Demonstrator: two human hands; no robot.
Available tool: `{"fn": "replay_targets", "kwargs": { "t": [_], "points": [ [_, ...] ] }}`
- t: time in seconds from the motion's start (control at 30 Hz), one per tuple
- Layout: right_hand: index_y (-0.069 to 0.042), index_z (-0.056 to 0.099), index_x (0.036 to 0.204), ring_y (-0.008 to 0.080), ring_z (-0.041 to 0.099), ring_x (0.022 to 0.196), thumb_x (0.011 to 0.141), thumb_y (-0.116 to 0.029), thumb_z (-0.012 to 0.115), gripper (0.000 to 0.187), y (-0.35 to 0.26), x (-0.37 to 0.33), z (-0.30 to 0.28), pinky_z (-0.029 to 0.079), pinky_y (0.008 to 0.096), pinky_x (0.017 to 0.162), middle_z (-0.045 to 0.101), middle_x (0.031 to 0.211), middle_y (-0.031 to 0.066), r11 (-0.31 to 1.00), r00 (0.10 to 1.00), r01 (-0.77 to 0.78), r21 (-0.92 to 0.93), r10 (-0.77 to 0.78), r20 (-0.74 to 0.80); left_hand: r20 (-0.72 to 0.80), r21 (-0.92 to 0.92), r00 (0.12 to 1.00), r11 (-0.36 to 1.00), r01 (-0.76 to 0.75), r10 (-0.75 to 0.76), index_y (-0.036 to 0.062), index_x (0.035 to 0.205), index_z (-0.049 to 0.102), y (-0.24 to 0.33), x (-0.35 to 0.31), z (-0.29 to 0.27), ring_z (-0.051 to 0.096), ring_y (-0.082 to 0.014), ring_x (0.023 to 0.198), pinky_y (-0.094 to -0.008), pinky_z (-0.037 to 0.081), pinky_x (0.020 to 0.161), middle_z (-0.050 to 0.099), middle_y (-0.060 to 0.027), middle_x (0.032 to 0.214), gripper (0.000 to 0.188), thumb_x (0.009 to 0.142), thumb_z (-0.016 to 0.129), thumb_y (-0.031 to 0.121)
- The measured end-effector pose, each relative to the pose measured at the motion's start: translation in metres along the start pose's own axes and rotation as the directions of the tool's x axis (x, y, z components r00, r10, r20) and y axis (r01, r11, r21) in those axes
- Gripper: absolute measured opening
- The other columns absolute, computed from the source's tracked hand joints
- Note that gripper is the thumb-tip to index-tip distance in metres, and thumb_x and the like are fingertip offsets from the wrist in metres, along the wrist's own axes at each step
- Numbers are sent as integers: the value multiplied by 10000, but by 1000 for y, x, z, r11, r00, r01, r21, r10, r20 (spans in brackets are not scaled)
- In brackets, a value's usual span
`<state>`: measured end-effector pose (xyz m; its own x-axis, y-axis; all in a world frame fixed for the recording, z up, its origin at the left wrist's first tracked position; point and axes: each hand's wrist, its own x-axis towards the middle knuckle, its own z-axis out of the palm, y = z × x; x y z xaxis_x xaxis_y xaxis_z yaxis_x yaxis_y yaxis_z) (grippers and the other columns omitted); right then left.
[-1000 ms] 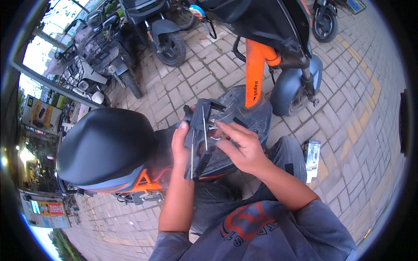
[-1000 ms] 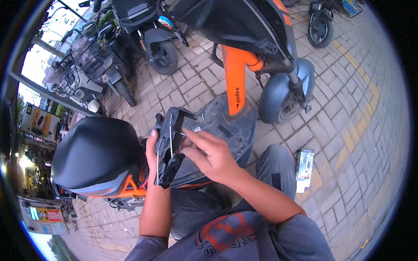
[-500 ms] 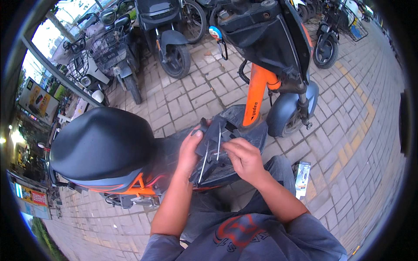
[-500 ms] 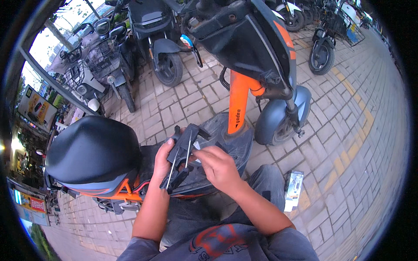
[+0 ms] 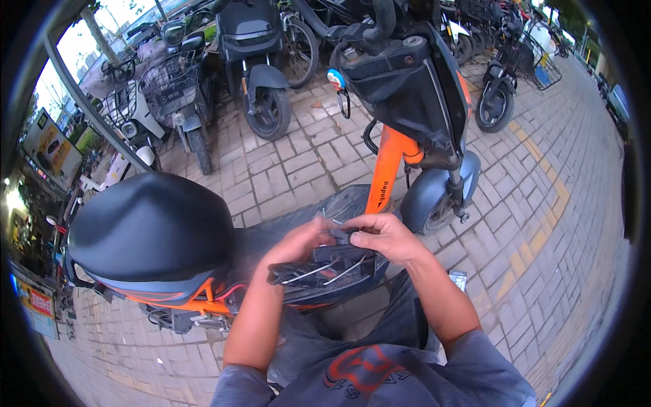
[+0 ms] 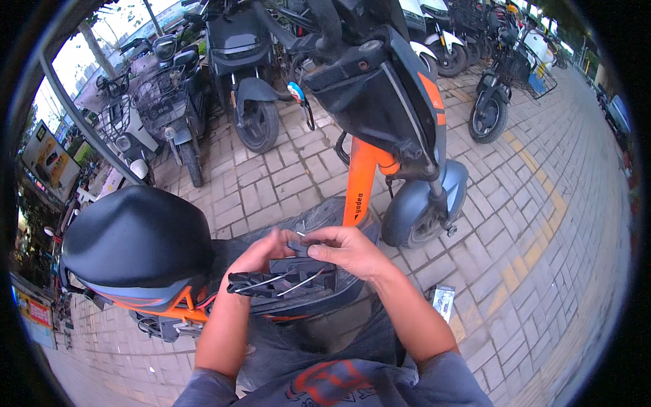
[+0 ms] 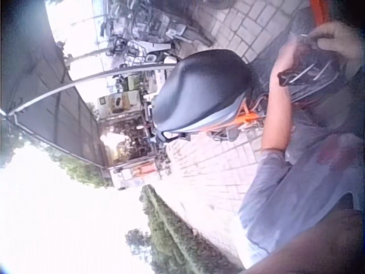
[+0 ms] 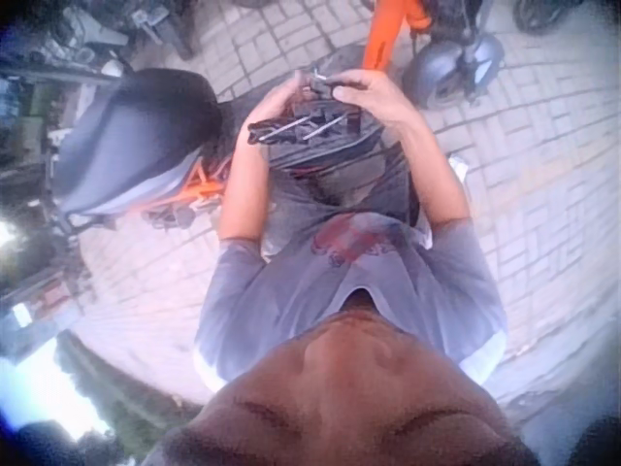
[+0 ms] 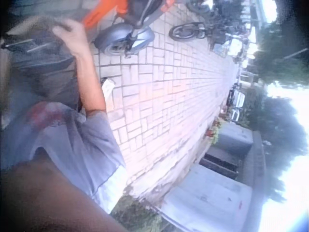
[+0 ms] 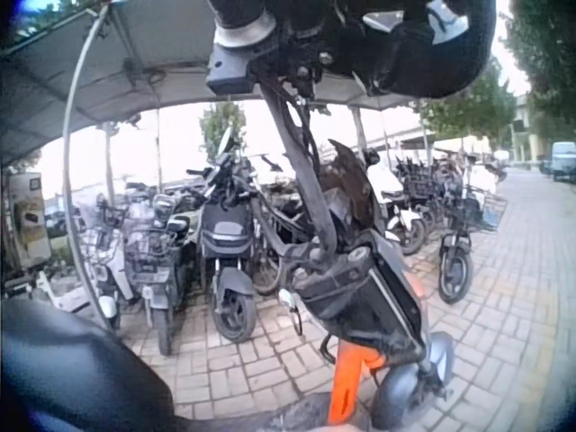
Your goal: The person assembles a black plastic component with white zip ties onto the handlebar area of an orange electric scooter. They repeatedly thread and tighten the ties, then attach the component to the scooter's handlebar stem and secure it in place.
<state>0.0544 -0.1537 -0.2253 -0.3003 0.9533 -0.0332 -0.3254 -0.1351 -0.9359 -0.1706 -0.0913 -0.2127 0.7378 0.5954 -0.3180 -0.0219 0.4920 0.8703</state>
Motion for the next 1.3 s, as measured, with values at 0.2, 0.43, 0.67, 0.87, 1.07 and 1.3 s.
{"fn": "replay_targets", "kwargs": {
  "t": [0.2, 0.43, 0.67, 0.87, 1.07, 1.3],
  "points": [
    [39, 621, 1181, 146, 642, 948, 910, -34, 680, 286, 4, 7, 20, 513, 293, 879, 675, 1061, 90, 788, 903, 409, 460, -277, -328, -72, -457, 943, 829, -322, 326, 45, 1340, 475, 8, 1, 19, 667, -250, 975, -401, 540, 847, 650, -144, 1155, 907, 838, 440, 799],
    [62, 600, 1207, 143, 636, 946, 933, -27, 643, 291, -64, 51, 48, 512, 284, 875, 670, 1052, 98, 707, 760, 631, 319, -483, -435, -222, 34, 721, 744, -667, 656, 1, 1420, 332, 83, 16, 73, 539, -229, 1210, -375, 441, 1014, 537, -112, 1310, 870, 749, 822, 259],
    [93, 591, 1225, 139, 643, 934, 931, -84, 673, 353, -144, 81, 30, 523, 266, 842, 677, 1074, 124, 687, 647, 721, 92, -620, -444, -272, 188, 522, 576, -795, 809, 6, 1284, 455, 163, 55, 105, 611, -156, 968, -300, 513, 838, 606, -77, 1126, 613, 818, 765, 257],
    [113, 544, 1258, 172, 639, 894, 937, -84, 649, 391, -137, 40, 11, 543, 318, 855, 648, 1013, 118, 738, 639, 671, 76, -523, -564, -187, 201, 468, 500, -842, 863, -34, 1279, 461, 199, 87, 98, 591, -171, 1023, -310, 498, 876, 598, -106, 1157, 622, 812, 782, 224],
    [85, 605, 1205, 172, 642, 859, 954, -97, 621, 310, -54, -9, -6, 521, 308, 800, 678, 972, 107, 857, 676, 515, -30, -427, -600, -140, 155, 516, 534, -831, 845, -28, 1301, 467, 200, 101, 91, 607, -137, 966, -256, 500, 805, 603, -76, 1144, 657, 823, 787, 290],
    [44, 617, 1189, 168, 659, 801, 965, -72, 587, 254, 56, -35, -32, 544, 294, 738, 695, 984, 124, 987, 853, 158, -18, -146, -501, -126, 114, 586, 599, -793, 800, 11, 1251, 510, 207, 105, 93, 494, -50, 725, -200, 401, 608, 581, 8, 946, 597, 858, 751, 390]
  ]
}}
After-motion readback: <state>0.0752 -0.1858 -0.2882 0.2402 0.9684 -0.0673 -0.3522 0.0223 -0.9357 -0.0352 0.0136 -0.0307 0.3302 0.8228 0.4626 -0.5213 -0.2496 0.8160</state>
